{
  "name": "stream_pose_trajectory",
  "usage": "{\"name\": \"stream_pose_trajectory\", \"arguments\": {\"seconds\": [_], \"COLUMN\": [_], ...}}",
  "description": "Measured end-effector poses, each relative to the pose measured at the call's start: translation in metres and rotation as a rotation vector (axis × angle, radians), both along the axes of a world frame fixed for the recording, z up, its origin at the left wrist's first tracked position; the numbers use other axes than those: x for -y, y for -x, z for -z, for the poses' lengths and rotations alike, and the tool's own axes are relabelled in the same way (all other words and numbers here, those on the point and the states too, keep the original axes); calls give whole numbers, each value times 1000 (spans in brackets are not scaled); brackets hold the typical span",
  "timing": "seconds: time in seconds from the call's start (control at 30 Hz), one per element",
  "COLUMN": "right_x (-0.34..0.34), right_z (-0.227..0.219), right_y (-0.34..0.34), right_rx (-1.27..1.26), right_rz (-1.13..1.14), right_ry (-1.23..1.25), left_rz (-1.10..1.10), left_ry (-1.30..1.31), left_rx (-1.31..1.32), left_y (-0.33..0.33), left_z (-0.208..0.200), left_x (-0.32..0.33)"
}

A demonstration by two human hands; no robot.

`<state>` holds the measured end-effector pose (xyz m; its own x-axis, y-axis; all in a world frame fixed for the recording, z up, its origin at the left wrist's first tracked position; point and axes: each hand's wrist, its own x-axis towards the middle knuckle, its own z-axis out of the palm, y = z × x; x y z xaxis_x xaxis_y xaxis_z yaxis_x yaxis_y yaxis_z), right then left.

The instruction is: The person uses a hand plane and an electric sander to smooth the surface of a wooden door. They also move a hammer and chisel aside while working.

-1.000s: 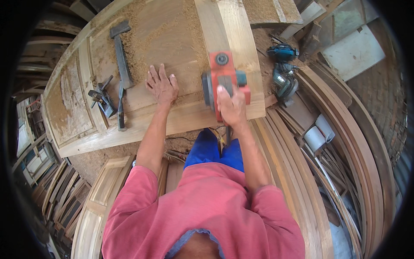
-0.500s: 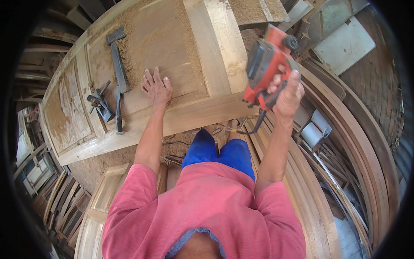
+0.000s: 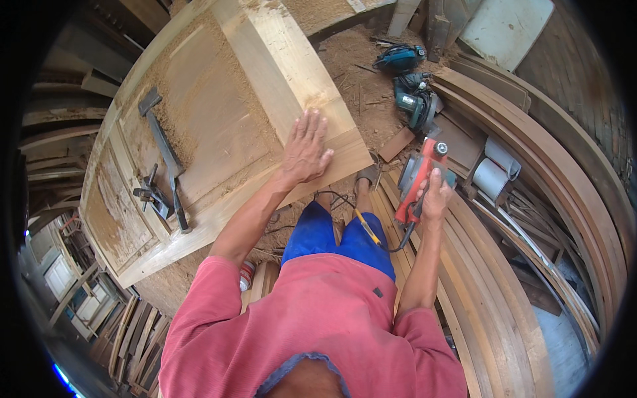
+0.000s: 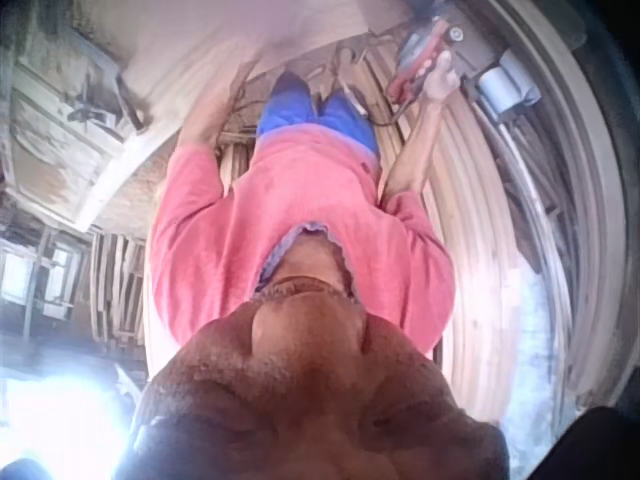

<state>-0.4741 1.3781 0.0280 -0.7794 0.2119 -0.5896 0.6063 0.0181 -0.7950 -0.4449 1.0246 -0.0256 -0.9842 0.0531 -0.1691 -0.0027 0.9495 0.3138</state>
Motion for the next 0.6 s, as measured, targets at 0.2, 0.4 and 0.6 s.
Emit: {"name": "stream_pose_trajectory", "arguments": {"seconds": [0.2, 0.4, 0.6], "right_x": [-1, 7, 40], "right_z": [15, 50, 85], "right_y": [-2, 18, 49], "right_rx": [32, 89, 89], "right_rz": [-148, -355, -431], "right_ry": [-45, -53, 28], "left_rz": [-91, -409, -456], "left_ry": [106, 261, 271], "left_rx": [-152, -57, -39], "left_y": [71, 105, 109], "left_z": [31, 32, 28], "left_x": [25, 70, 73]}}
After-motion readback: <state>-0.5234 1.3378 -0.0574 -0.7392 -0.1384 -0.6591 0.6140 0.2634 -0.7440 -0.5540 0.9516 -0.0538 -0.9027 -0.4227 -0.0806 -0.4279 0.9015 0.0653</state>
